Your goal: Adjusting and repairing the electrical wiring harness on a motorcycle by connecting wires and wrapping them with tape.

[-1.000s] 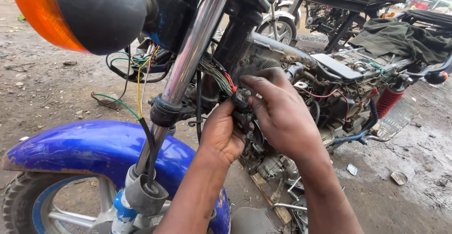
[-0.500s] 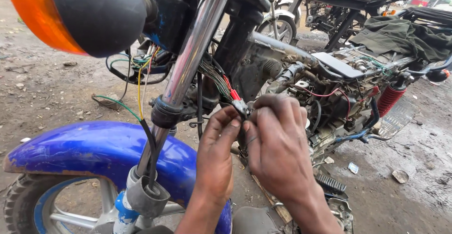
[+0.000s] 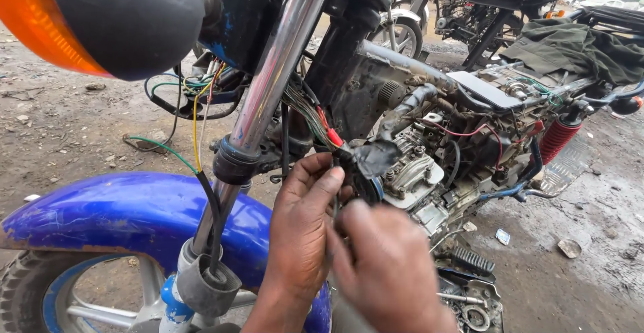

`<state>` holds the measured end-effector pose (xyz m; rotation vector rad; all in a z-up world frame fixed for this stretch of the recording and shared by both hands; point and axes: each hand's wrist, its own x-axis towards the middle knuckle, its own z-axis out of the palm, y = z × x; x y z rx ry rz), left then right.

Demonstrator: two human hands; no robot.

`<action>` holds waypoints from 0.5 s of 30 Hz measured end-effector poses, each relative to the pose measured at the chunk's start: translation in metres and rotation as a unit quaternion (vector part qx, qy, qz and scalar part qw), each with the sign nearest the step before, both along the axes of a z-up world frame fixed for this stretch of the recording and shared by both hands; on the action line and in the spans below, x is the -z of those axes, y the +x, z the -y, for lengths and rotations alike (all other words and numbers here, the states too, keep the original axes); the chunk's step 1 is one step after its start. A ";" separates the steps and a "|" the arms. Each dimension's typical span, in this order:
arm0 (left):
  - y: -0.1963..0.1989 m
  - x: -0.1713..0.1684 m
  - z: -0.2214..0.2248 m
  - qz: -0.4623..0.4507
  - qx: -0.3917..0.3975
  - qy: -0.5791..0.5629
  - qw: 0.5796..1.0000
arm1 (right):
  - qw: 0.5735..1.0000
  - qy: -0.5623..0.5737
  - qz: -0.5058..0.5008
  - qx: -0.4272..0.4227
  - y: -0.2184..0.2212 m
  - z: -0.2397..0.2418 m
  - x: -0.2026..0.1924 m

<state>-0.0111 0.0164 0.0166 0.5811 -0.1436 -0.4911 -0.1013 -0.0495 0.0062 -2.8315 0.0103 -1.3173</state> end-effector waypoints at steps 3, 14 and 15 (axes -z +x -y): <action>0.002 -0.001 -0.006 0.037 0.001 0.093 0.995 | 0.984 0.130 -0.121 0.003 -0.007 -0.012 0.030; 0.024 0.030 0.046 -0.003 0.002 -0.146 0.989 | 0.998 -0.036 0.042 -0.031 0.007 0.041 -0.051; 0.029 0.029 0.051 -0.035 0.023 -0.154 0.987 | 0.997 -0.039 0.048 -0.050 0.013 0.048 -0.054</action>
